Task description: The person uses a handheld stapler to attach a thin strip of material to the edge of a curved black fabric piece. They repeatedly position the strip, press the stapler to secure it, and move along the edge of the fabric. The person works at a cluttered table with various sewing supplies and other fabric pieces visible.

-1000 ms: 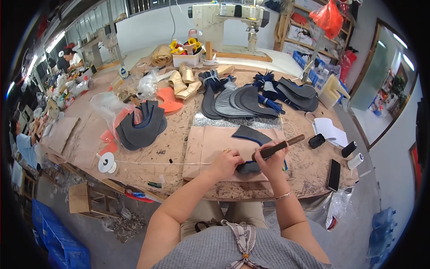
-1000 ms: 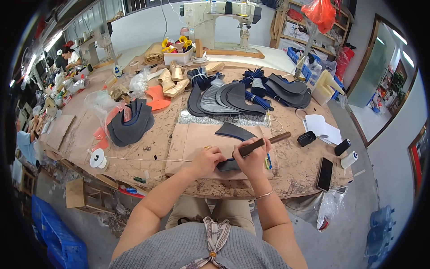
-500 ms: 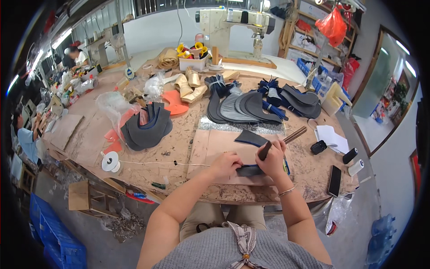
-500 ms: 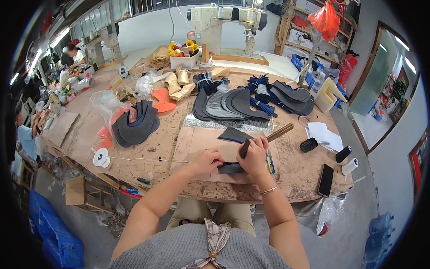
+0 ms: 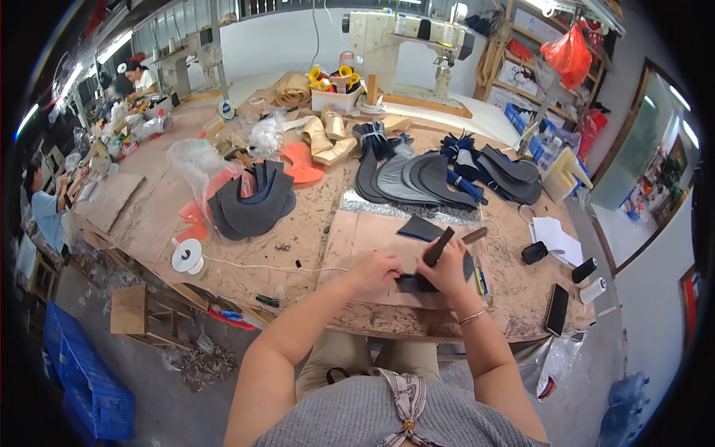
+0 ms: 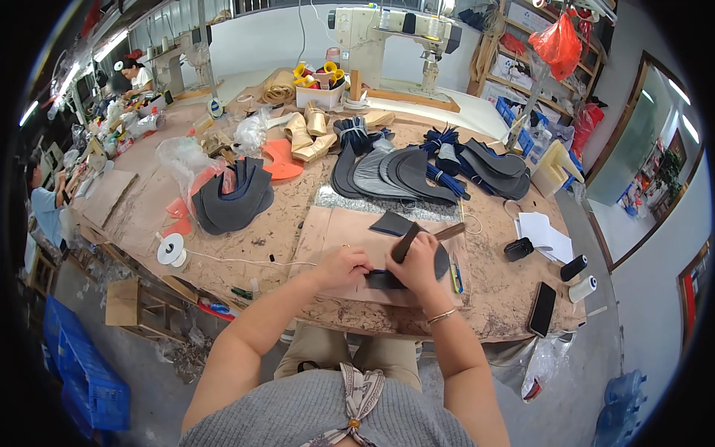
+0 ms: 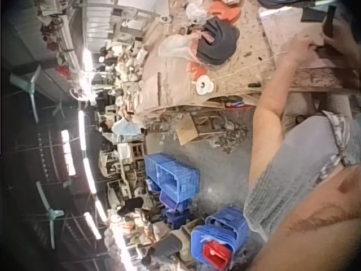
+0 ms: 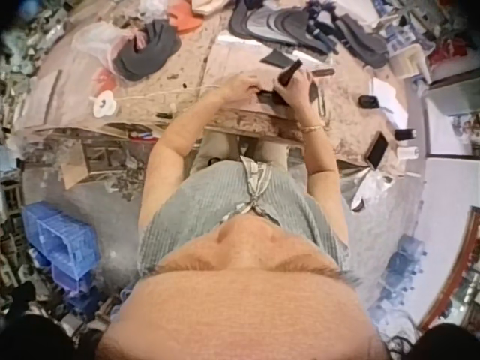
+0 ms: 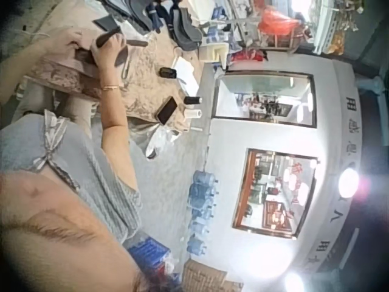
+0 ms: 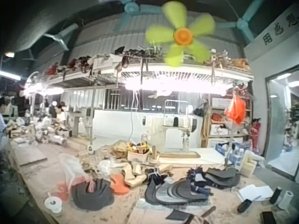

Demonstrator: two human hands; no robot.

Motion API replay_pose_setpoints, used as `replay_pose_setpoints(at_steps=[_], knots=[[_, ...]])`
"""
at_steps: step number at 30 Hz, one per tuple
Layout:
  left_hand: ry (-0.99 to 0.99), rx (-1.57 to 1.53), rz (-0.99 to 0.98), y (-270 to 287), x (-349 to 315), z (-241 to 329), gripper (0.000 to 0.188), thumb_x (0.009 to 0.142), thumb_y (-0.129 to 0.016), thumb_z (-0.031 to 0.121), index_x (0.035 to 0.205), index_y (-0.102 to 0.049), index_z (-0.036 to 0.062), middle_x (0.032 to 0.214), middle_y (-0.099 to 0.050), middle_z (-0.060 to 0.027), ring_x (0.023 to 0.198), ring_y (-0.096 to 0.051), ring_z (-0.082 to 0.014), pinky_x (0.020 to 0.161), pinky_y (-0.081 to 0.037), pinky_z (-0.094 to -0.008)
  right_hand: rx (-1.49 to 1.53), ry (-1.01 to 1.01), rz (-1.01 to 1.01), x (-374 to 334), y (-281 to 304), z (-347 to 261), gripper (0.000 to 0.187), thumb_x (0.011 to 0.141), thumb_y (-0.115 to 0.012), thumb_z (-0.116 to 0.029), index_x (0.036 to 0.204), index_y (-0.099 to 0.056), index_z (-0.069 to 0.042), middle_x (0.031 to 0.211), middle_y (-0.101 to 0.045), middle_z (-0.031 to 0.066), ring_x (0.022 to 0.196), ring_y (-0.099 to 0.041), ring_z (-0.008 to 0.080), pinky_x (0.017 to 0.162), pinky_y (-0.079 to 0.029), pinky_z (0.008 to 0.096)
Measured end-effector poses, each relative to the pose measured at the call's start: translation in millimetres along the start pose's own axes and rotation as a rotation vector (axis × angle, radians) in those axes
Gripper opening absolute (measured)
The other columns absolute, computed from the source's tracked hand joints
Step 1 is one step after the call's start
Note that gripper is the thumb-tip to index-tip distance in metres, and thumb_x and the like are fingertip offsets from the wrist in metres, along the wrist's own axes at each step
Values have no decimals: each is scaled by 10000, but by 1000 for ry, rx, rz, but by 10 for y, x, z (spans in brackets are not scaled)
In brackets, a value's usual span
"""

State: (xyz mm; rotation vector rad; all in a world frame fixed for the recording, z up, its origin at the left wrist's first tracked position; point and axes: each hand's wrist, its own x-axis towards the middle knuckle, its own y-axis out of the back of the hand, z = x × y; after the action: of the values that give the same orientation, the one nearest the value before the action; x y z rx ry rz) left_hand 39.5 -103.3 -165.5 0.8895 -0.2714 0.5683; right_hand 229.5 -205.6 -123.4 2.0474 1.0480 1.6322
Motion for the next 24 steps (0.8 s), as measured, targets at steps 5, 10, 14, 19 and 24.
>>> replay_pose_setpoints(at_steps=[5, 10, 14, 19, 24], knots=[[-45, 37, 58, -8, -55, -9, 55, 810, -674, 18, 849, -684, 56, 874, -654, -88, 820, -662, -303, 750, -538, -390, -57, 0, 58, 58, 54, -214, 143, 684, -752, -161, 731, -636, -92, 770, -612, 61, 889, -562, 277, 927, -357, 423], [-57, 94, 72, 38, -102, -24, 62, 814, -663, 33, 858, -684, 72, 892, -650, -81, 851, -652, -293, 768, -528, -393, -86, 76, 19, 92, -51, -29, 149, 691, -755, -171, 731, -632, -96, 783, -603, 68, 892, -558, 278, 954, -349, 437], [-13, 144, 73, -1, -139, -30, 51, 824, -661, 73, 863, -686, 94, 916, -647, -74, 869, -641, -302, 786, -519, -410, -99, 131, 102, 76, -78, -271, 151, 703, -750, -165, 725, -623, -87, 765, -600, 70, 865, -562, 279, 946, -357, 446], [-29, 161, 119, 37, -191, -44, 91, 803, -660, 40, 875, -688, 89, 918, -647, -80, 822, -628, -311, 782, -511, -407, -116, 97, -2, 138, -71, -124, 166, 716, -756, -175, 745, -623, -80, 772, -595, 92, 864, -567, 292, 955, -360, 455], [-11, 179, 111, 23, -206, -27, 94, 791, -682, 52, 880, -694, 82, 924, -649, -90, 833, -624, -312, 779, -512, -410, 57, 80, -15, 47, -188, -335, 166, 706, -764, -177, 765, -634, -91, 772, -599, 84, 896, -561, 276, 969, -352, 453]])
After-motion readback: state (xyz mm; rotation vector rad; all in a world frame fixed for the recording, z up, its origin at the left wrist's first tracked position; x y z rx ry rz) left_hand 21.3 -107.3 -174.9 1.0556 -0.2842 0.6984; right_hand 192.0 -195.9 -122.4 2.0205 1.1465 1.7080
